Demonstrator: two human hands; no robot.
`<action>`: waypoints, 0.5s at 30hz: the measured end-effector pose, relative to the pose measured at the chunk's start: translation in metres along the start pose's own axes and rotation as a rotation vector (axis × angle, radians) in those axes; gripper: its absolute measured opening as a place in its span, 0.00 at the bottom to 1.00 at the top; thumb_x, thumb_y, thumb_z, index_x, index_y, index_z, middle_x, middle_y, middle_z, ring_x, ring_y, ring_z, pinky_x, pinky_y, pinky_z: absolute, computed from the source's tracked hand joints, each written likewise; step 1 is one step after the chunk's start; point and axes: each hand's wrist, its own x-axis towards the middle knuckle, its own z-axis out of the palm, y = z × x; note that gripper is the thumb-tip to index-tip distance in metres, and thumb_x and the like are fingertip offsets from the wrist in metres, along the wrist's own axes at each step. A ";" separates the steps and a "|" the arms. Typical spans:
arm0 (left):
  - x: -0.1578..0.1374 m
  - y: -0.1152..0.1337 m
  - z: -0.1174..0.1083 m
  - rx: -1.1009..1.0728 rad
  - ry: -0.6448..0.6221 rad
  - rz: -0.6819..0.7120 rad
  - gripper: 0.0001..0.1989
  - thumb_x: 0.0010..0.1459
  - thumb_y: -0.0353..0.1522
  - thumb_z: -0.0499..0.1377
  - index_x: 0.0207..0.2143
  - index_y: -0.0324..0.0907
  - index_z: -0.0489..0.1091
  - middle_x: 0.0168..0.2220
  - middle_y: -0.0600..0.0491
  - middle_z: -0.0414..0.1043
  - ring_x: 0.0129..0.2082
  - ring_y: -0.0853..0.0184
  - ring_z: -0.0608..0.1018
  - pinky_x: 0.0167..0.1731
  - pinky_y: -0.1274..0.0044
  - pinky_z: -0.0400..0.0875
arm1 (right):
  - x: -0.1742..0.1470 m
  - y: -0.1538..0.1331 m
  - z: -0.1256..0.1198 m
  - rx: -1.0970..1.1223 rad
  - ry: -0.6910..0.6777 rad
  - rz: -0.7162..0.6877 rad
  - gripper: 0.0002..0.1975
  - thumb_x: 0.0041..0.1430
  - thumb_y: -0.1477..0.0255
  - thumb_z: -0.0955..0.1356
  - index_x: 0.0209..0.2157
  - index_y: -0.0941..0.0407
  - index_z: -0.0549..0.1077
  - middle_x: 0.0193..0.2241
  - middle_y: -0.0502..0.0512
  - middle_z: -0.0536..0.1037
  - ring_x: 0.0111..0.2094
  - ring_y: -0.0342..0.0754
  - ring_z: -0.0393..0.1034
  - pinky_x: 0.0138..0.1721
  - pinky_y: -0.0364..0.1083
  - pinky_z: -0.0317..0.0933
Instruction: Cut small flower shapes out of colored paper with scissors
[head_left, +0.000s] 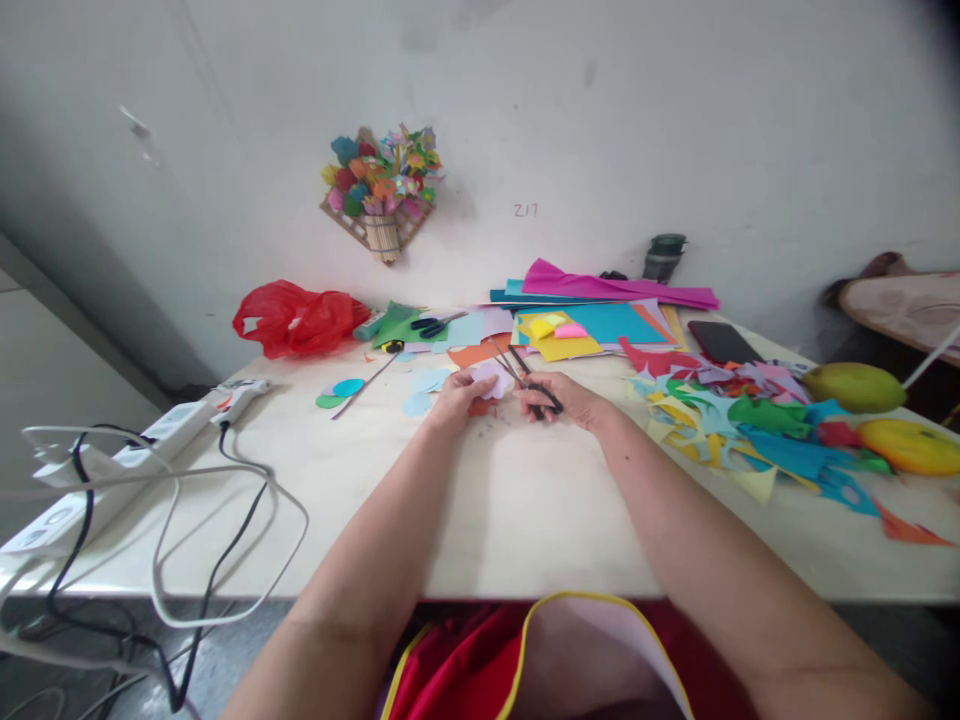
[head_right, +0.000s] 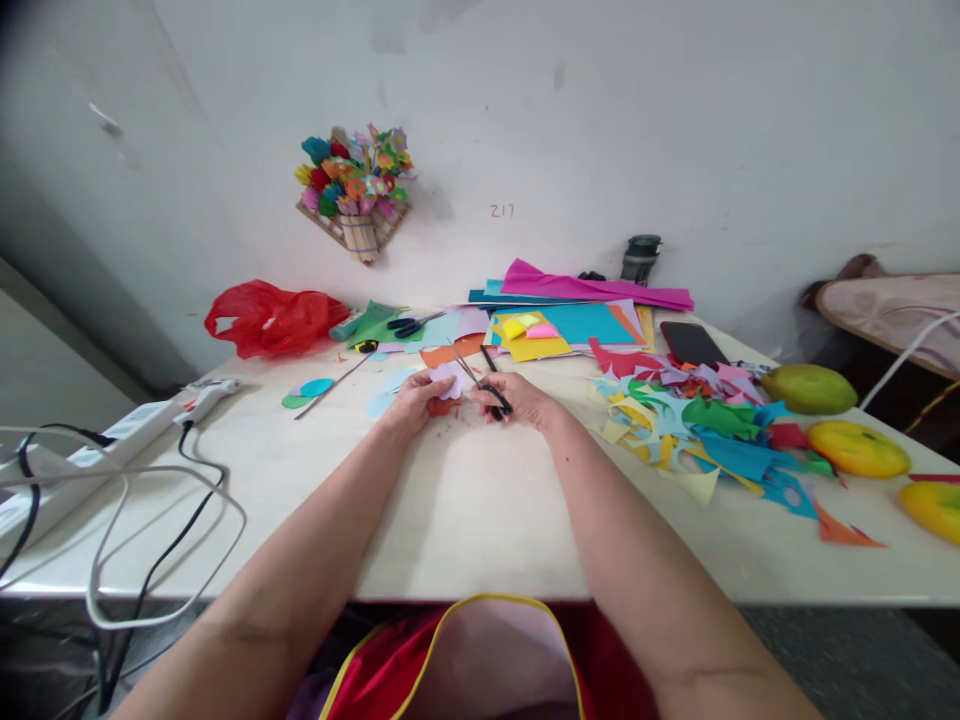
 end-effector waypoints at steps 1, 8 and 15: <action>0.000 0.000 0.000 -0.002 0.003 -0.001 0.17 0.38 0.38 0.70 0.27 0.36 0.72 0.23 0.53 0.72 0.21 0.72 0.73 0.22 0.80 0.67 | 0.000 0.001 0.000 -0.006 -0.004 -0.002 0.12 0.52 0.64 0.71 0.30 0.59 0.70 0.22 0.52 0.75 0.20 0.40 0.69 0.13 0.36 0.52; 0.001 0.001 0.000 -0.022 -0.014 0.011 0.17 0.39 0.38 0.70 0.28 0.35 0.73 0.25 0.51 0.74 0.23 0.71 0.74 0.25 0.80 0.68 | 0.001 0.001 0.001 -0.024 -0.001 -0.006 0.14 0.51 0.62 0.72 0.29 0.59 0.70 0.22 0.53 0.75 0.19 0.40 0.69 0.12 0.35 0.52; 0.000 0.000 -0.003 0.080 -0.083 -0.028 0.18 0.40 0.41 0.69 0.26 0.35 0.72 0.22 0.52 0.71 0.20 0.73 0.71 0.22 0.80 0.67 | -0.001 -0.003 0.000 -0.004 0.004 -0.005 0.14 0.50 0.63 0.72 0.31 0.60 0.71 0.21 0.52 0.75 0.18 0.40 0.68 0.12 0.35 0.53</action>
